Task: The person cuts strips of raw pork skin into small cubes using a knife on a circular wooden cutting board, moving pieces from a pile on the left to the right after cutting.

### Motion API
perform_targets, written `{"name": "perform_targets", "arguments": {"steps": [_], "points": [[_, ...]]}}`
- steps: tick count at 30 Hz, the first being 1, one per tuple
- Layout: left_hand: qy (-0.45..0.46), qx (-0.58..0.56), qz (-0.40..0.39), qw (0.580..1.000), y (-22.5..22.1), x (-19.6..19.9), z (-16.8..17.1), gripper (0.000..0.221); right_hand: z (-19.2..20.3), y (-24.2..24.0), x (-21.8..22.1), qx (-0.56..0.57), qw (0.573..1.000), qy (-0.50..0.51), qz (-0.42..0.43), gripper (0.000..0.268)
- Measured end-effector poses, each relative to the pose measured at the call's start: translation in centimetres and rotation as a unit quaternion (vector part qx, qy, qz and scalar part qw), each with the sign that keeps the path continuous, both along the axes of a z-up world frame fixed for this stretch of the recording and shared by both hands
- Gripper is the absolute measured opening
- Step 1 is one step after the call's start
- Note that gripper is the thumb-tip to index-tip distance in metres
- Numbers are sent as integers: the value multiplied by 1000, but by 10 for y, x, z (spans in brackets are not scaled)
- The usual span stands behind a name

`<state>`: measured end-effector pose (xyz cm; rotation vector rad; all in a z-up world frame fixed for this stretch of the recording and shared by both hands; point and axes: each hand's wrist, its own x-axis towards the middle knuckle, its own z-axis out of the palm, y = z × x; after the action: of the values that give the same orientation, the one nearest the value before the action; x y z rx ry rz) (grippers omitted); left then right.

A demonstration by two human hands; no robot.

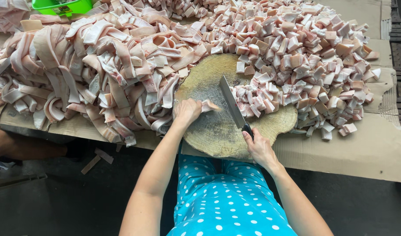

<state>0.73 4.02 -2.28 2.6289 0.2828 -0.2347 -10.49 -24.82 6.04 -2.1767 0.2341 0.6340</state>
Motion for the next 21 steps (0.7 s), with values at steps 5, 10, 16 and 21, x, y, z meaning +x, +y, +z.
{"name": "perform_targets", "arguments": {"steps": [5, 10, 16, 21], "points": [[-33, 47, 10, 998, -4, -25, 4, 42, -8, 2, -16, -27, 982, -180, 52, 41], [-206, 59, -36, 976, -18, -23, -3, 25, -24, 9, -34, -72, 972, -200, 98, 37], [-226, 89, -124, 962, -42, -23, -12, 36, -33, 12, -22, -150, 956, -213, 136, 35], [-212, 111, -123, 963, -50, -18, -8, 26, -20, 6, -30, -140, 957, -212, 139, 34]]}}
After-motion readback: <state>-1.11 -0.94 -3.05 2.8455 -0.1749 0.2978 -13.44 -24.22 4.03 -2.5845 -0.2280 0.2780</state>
